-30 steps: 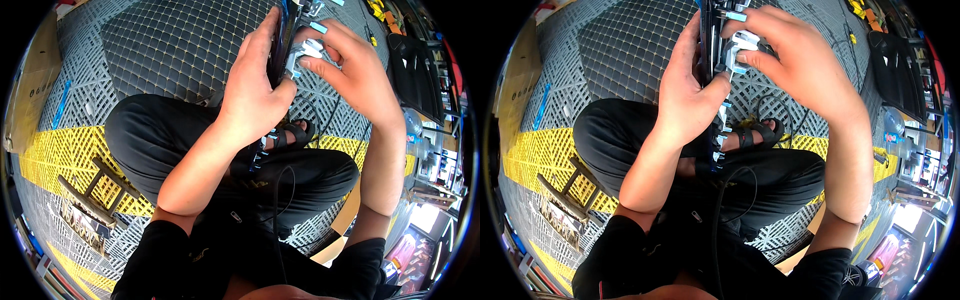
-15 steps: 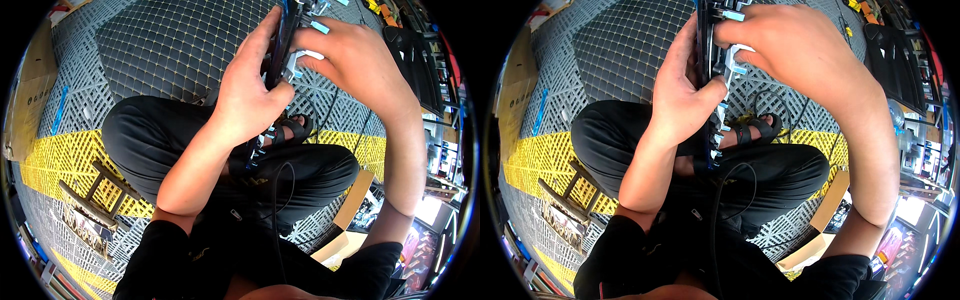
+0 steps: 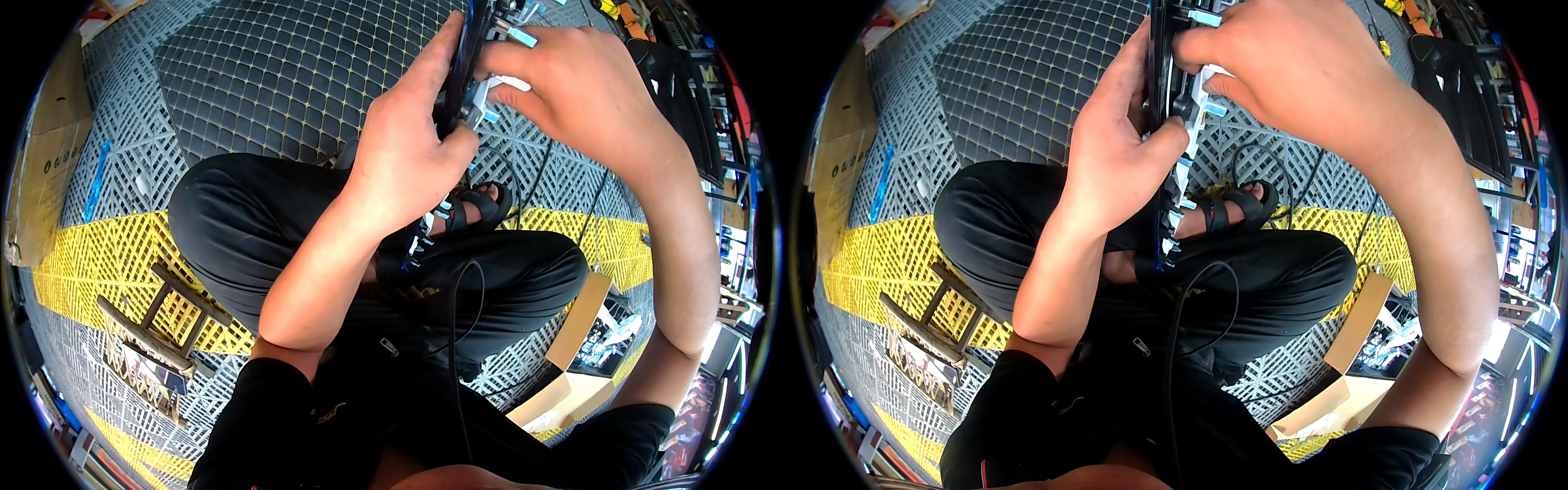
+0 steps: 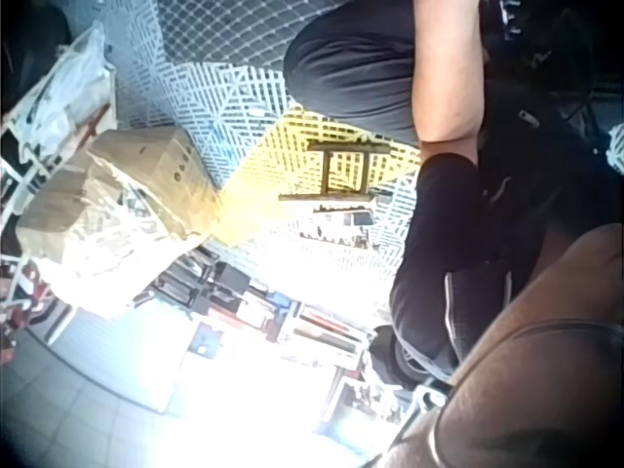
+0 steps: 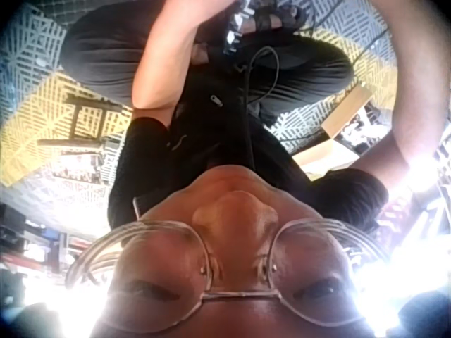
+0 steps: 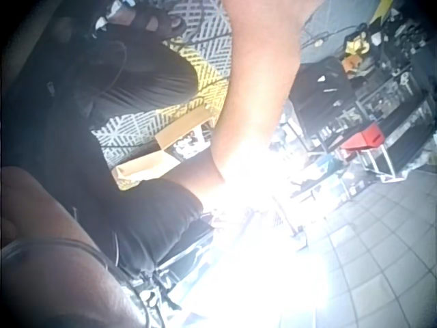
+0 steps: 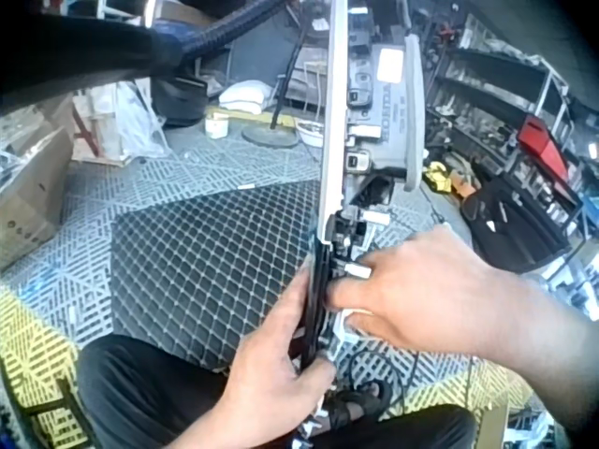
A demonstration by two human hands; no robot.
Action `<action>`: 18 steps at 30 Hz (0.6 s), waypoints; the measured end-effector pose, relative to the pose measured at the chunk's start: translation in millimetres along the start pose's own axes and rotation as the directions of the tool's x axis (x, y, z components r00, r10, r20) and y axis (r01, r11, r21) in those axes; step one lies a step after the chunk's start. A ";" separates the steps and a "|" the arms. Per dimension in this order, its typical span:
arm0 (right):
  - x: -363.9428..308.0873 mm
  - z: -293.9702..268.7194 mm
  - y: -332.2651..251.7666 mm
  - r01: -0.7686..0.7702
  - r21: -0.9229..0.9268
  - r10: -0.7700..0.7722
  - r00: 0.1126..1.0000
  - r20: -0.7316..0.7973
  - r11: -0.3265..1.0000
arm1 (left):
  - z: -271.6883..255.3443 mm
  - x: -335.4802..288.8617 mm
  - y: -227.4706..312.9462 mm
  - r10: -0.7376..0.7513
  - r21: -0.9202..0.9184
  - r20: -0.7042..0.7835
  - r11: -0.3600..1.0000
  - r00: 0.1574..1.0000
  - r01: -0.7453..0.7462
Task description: The person assembles a car air vent component by hand, attaching white plastic pieces and a wiring harness to a black housing. They work while sitting on a floor mat, connecting wires to small terminals and pressing plastic clips into place.
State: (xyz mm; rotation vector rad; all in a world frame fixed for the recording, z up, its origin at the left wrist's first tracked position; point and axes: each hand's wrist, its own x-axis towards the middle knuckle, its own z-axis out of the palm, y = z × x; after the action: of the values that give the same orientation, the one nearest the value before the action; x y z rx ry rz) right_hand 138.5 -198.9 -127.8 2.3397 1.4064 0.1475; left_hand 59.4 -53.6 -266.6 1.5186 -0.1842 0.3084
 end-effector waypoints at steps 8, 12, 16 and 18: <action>1.4 11.1 -9.3 -0.064 0.229 0.118 0.966 -0.229 0.971 | -1.7 -3.8 6.8 -0.132 -0.133 -0.050 0.983 0.990 0.124; -17.3 21.6 -12.7 -0.199 0.412 0.345 0.883 -0.318 0.889 | -9.3 -2.4 -0.5 0.003 -0.381 -0.070 0.924 0.998 -0.029; -48.5 58.8 -21.4 -0.218 0.844 0.723 0.643 -0.254 0.490 | -18.0 3.5 -8.7 -0.052 -0.359 -0.113 0.933 0.992 0.008; -59.0 85.2 -22.7 -0.230 0.936 0.835 0.541 -0.106 0.268 | -23.3 5.2 -8.1 -0.081 -0.496 -0.103 0.868 0.991 0.019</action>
State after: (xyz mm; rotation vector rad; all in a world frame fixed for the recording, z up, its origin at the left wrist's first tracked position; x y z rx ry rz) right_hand 116.0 -265.1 -207.7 3.9369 0.6861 0.5844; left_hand 65.1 -30.1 -273.8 0.9881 -0.1153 0.2841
